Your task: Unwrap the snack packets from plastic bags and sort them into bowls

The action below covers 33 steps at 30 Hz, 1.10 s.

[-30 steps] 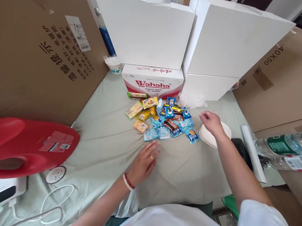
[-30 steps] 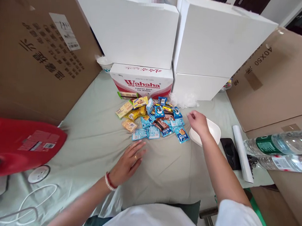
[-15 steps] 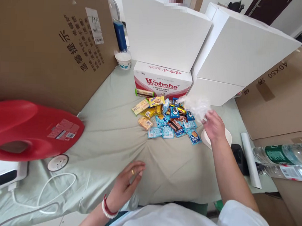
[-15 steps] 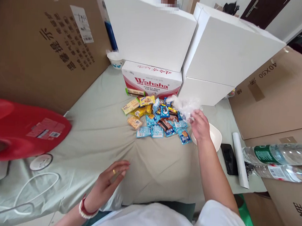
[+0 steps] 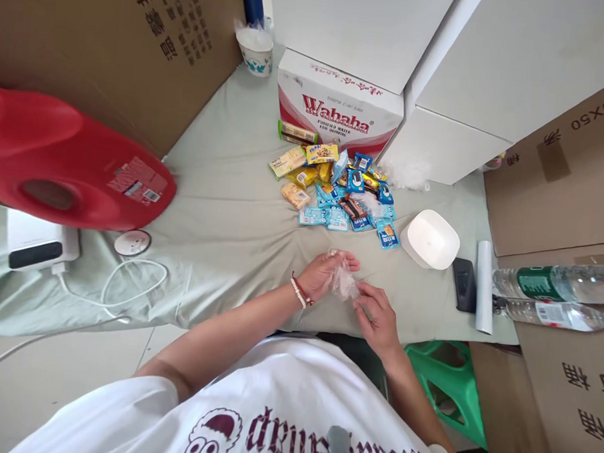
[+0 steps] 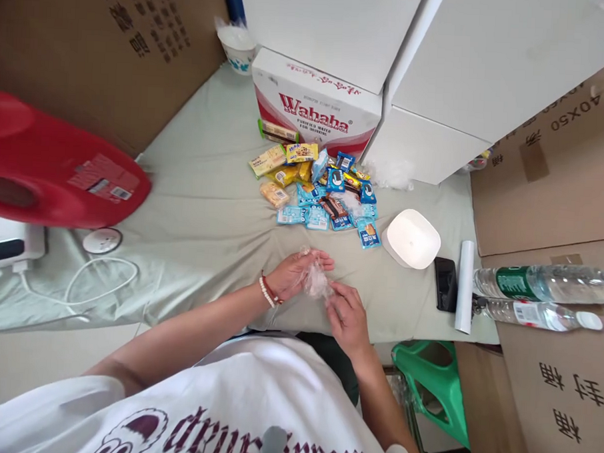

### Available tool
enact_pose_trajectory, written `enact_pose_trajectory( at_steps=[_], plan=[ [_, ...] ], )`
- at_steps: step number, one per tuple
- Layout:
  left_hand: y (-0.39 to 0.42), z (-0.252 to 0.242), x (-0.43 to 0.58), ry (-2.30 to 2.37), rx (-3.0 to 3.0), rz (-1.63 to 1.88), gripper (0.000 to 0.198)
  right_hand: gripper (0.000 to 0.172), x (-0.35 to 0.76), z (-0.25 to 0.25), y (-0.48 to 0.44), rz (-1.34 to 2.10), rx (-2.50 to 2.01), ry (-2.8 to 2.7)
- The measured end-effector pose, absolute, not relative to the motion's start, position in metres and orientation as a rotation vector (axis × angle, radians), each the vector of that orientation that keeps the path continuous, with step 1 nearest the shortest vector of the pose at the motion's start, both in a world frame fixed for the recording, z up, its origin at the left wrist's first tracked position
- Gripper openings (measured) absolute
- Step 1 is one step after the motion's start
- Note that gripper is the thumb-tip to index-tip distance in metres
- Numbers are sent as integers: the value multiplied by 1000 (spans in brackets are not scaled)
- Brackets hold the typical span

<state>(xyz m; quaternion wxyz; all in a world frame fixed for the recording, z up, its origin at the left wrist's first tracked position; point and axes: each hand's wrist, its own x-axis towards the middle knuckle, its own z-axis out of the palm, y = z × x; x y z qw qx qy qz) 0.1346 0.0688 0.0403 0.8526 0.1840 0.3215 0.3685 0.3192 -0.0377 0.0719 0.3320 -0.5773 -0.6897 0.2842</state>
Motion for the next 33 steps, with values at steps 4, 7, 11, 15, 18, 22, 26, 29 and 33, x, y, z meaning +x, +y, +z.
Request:
enact_pose_trajectory(
  at_steps=[4,7,11,15,18,22,26,29,33],
  plan=[
    [71,40,109,693,380,771,53,13,339,66,-37,910,-1512,-1320],
    [73,47,88,694,385,749,56,22,352,69,-28,1056,-1368,-923],
    [74,53,68,702,421,694,60,32,371,82,-18,1152,-1199,-659],
    [75,51,52,750,501,726,56,32,383,92,-19,1178,-1243,-638],
    [78,52,42,749,577,817,43,28,381,100,-21,1116,-1284,-669],
    [82,59,34,899,745,987,47,28,373,135,-19,760,-1404,-877],
    [79,71,39,966,816,1008,48,41,355,186,-9,416,-1442,-1235],
    [73,81,50,940,826,1020,47,22,321,193,6,448,-1331,-1751],
    [59,83,60,1216,956,1178,44,20,263,144,25,567,-1346,-2503]
  ],
)
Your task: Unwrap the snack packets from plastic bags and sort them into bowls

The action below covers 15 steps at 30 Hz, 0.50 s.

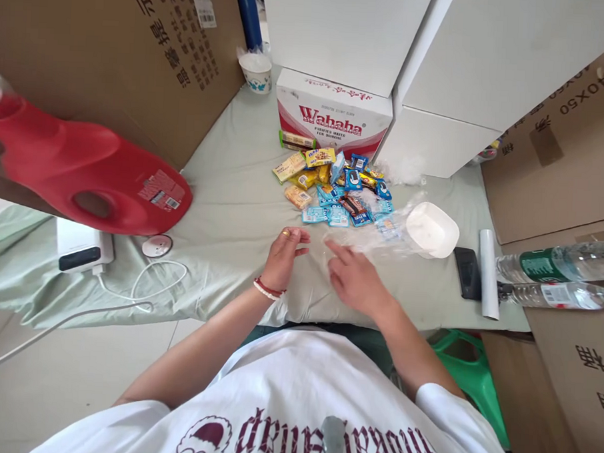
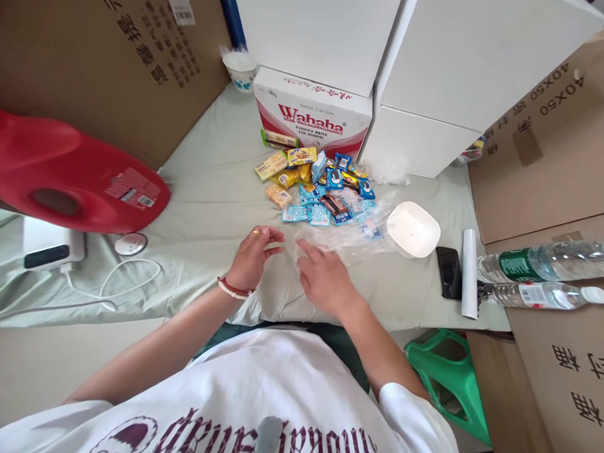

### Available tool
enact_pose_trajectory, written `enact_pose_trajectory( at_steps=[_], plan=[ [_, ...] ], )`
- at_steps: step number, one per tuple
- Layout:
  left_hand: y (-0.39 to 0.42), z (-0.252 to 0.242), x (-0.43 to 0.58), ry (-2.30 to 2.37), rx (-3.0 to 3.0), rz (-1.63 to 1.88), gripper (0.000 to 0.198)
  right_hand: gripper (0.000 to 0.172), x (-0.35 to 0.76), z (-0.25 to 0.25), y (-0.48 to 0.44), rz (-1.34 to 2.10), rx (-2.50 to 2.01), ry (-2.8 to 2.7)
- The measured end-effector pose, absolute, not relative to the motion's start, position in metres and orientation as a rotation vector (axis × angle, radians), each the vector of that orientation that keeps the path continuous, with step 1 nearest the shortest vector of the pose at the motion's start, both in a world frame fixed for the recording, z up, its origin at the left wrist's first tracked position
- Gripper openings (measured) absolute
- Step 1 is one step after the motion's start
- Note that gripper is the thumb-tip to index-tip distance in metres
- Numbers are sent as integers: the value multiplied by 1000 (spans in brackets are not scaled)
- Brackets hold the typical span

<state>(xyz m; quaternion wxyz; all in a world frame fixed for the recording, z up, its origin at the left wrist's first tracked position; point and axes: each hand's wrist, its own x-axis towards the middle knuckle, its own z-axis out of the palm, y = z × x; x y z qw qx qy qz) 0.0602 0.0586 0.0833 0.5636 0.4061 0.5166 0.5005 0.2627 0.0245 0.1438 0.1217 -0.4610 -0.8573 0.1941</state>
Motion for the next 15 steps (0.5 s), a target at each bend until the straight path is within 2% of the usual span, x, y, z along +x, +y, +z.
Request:
enact_pose_trajectory(
  at_steps=[2,6,9,12,15],
  plan=[
    [49,77,62,1391,1175,1190,43,27,241,113,25,603,-1443,-2700],
    [40,55,68,1484,1642,974,79,46,223,77,12,664,-1535,-2761],
    [53,42,82,1574,1738,859,88,44,222,73,4,670,-1527,-2741],
    [77,38,103,1575,1701,779,85,34,226,73,-1,668,-1496,-2747],
    [99,35,122,1468,1605,713,59,27,232,69,-8,623,-1487,-2740]
  ],
)
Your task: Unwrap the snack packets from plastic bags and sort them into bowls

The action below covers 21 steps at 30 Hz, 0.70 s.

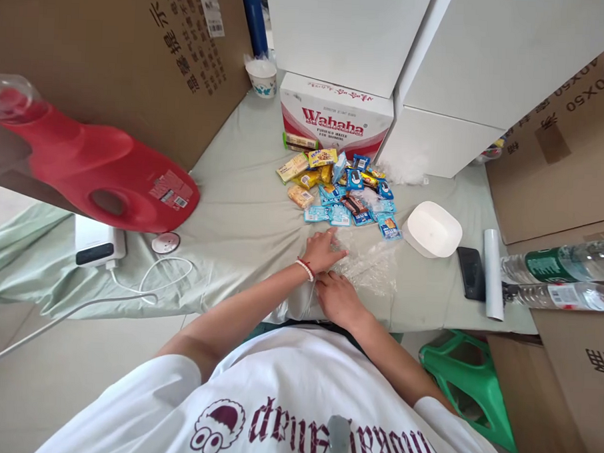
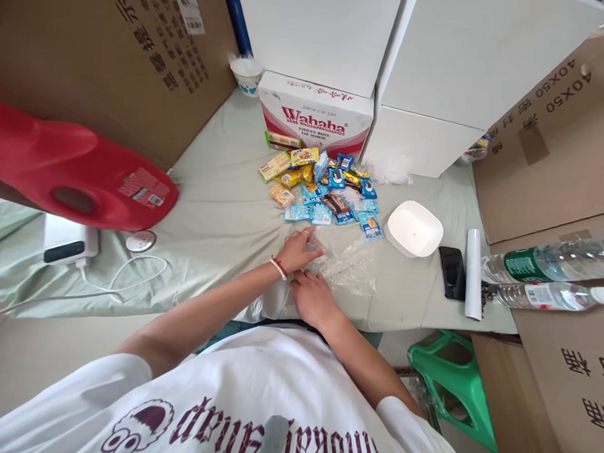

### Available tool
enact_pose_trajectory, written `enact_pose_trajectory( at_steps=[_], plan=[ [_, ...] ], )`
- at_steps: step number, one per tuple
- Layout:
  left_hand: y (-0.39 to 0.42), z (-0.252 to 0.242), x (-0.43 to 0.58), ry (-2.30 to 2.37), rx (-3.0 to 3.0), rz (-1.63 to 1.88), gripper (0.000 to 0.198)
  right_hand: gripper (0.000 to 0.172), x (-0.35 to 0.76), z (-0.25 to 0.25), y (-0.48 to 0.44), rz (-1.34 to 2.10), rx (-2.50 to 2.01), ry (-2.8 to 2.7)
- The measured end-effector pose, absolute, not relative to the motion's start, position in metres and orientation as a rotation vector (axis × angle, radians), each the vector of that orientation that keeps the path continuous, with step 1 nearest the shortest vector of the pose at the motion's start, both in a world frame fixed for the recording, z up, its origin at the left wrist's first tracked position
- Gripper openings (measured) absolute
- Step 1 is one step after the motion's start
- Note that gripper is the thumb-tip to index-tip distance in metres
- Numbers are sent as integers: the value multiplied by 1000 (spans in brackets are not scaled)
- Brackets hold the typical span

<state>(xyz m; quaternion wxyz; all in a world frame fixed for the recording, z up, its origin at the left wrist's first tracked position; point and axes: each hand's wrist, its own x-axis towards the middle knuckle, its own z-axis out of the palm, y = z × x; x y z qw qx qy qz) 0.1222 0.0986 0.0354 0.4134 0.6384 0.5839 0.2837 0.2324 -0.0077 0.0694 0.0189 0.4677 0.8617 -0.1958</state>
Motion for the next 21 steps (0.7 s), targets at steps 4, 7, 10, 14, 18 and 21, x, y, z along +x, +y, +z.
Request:
enact_pose_trajectory(
  at_steps=[4,7,10,14,18,21],
  plan=[
    [122,26,124,1501,1531,731,26,24,243,59,-18,-582,1497,2734],
    [139,20,102,1701,1470,809,25,24,248,52,-24,-594,1504,2767],
    [146,25,76,1903,1442,871,21,25,249,46,-29,-594,1482,2790],
    [123,52,67,2000,1588,972,32,25,243,42,-27,-558,1510,2777],
    [80,74,92,1754,1933,879,20,26,229,38,-18,-501,1566,2785],
    [65,68,108,1474,2219,599,17,29,218,37,-11,-534,1568,2736]
  ],
)
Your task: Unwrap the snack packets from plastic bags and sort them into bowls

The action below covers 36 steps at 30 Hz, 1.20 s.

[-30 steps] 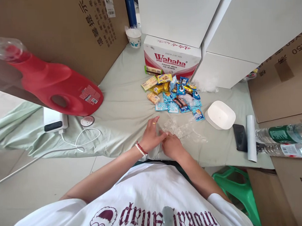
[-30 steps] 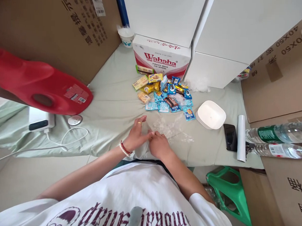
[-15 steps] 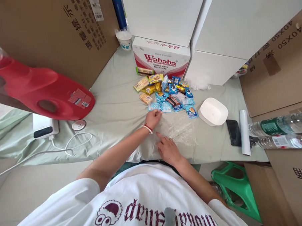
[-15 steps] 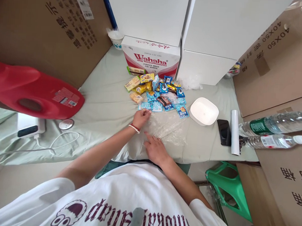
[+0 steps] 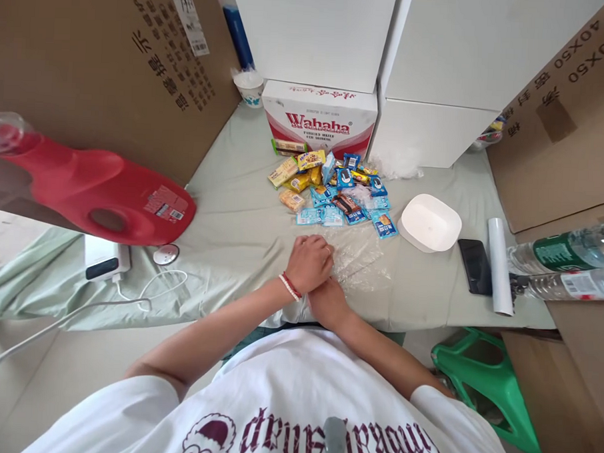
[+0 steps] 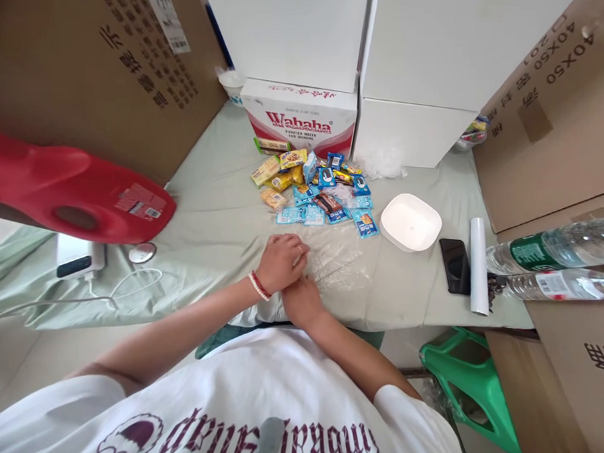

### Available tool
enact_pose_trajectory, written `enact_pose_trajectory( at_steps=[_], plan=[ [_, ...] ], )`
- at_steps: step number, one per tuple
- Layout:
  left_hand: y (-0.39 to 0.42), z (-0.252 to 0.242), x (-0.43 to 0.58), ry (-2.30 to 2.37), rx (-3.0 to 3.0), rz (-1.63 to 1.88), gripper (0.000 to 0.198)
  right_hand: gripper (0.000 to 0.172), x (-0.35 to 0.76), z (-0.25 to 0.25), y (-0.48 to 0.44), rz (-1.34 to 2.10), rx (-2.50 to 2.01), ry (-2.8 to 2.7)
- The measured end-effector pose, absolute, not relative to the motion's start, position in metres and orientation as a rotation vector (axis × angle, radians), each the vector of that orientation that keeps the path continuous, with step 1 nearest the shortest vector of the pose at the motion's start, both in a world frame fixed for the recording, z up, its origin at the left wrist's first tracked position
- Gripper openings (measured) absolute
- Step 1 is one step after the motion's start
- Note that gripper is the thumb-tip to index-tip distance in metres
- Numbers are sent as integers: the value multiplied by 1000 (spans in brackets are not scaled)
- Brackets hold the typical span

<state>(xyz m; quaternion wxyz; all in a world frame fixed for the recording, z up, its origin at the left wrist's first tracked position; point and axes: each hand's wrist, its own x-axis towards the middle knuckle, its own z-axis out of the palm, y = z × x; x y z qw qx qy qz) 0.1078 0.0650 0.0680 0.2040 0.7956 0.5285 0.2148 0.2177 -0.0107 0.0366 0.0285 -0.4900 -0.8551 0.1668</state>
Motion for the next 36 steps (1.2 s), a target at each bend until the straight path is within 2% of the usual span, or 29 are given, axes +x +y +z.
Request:
enact_pose_trajectory(
  at_steps=[2,5,10,14,19,23,25,27,29,32,36],
  plan=[
    [70,56,106,1450,2309,455,24,31,213,39,-9,515,-1520,-2637],
    [90,38,84,1558,2272,441,33,29,213,45,-12,459,-1508,-2632],
    [112,28,38,1601,2237,529,30,29,216,48,-22,452,-1520,-2639],
    [101,41,40,1727,2216,705,32,30,207,48,-19,462,-1488,-2642],
    [74,75,72,1345,2408,933,25,33,189,48,-7,566,-1498,-2658],
    [56,93,71,1312,2260,1181,23,32,183,47,1,622,-1520,-2620],
    [51,90,65,1153,2195,1044,25,33,183,45,5,662,-1521,-2605],
    [51,79,61,1027,2177,759,27,36,182,45,10,723,-1515,-2636],
    [59,65,61,1093,2164,553,30,35,179,45,16,745,-1516,-2682],
    [81,45,63,1328,2126,480,37,35,173,49,16,708,-1510,-2681],
    [93,33,64,1475,2153,416,45,48,177,62,-6,759,-1424,-2626]
  ],
)
